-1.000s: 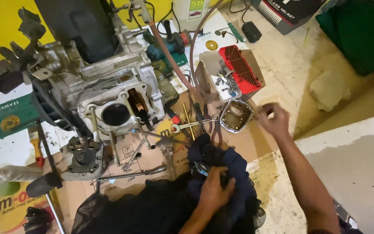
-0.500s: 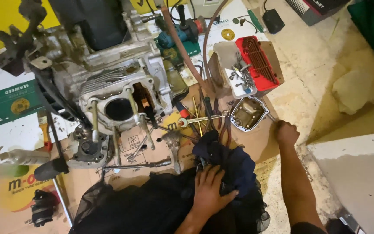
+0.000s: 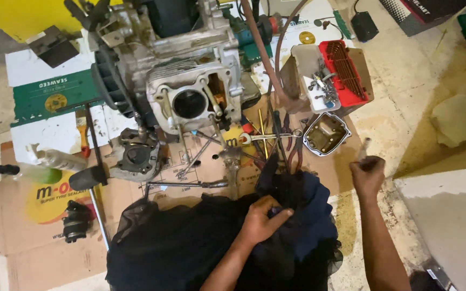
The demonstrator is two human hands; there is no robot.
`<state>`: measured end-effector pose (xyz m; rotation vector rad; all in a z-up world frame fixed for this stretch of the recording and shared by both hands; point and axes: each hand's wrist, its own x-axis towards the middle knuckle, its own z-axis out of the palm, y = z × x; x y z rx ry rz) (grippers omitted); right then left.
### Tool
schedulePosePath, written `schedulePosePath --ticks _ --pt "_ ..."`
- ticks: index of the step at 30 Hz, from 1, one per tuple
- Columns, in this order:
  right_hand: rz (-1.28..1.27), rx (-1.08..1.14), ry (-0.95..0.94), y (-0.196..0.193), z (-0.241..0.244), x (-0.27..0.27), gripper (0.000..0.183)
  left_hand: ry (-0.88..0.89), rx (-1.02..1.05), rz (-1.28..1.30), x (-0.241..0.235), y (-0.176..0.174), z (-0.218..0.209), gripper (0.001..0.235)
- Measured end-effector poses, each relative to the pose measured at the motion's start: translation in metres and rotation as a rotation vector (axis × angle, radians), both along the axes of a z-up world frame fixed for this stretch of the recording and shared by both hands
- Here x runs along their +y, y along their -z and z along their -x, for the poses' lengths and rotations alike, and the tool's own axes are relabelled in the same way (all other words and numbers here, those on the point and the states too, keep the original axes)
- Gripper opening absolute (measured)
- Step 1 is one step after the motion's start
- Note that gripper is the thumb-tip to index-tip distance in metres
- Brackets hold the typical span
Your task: Disassembling a motorcycle engine to remove the cylinder head and clean the piston crown using a brush and cloth.
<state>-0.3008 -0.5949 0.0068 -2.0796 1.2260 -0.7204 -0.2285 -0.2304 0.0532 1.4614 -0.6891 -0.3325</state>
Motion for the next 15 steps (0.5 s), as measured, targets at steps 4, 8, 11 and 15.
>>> schedulePosePath --ticks 4,8,11,15 --pt "-0.032 0.154 -0.373 -0.009 -0.041 0.027 0.038 0.170 -0.249 0.081 0.000 -0.018 0.003 0.030" --pt "0.410 0.500 -0.844 -0.006 -0.107 0.043 0.033 0.235 -0.520 0.016 -0.006 -0.008 0.025 0.036" --pt "0.576 0.570 -0.979 -0.041 -0.143 0.089 0.017 0.267 -0.521 -0.074 0.004 -0.013 0.029 0.044" --pt "0.661 0.199 -1.306 -0.065 -0.189 0.159 0.017 0.348 -0.440 -0.166 0.008 0.000 0.027 0.054"
